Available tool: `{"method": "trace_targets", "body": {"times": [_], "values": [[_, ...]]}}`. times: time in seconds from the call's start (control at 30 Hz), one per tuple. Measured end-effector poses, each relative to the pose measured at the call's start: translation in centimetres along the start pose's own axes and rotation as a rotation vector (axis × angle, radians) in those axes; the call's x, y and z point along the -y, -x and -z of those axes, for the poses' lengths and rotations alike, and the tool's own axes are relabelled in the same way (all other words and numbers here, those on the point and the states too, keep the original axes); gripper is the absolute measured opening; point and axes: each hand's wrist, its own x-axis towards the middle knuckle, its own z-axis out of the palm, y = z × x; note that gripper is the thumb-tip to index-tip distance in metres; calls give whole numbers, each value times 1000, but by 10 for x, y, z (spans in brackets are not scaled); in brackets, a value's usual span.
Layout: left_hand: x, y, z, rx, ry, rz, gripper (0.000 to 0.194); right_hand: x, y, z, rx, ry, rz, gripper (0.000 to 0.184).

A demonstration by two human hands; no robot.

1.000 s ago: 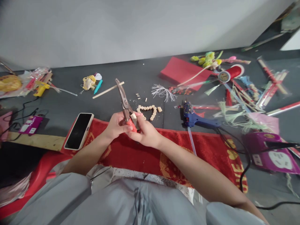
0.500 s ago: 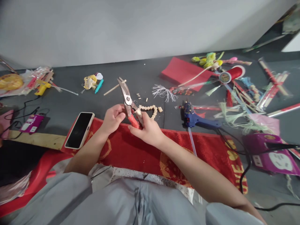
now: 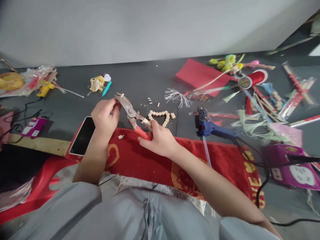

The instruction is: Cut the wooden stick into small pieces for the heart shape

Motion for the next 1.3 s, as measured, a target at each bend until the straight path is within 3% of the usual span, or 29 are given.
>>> {"method": "trace_targets", "body": {"times": [0.23,0.4,0.57,0.9,1.1,1.3], "values": [[4,-6,11,-20,-69,-197,28,2,0,7,44,36,15,38],[6,-9,16,68,27,-215,27,3,0,9,85,30,-8,40],[6,-11,19,78,51,-248,27,2,0,10,99,-5,10,41],[6,-11,19,163,42,-192,29,-5,-1,9,108,-79,106,43],[4,-11,18,166,26,-220,29,-7,-2,9,130,-74,105,44],[4,-10,19,221,22,-164,28,-7,-2,10,161,-72,74,45]]}}
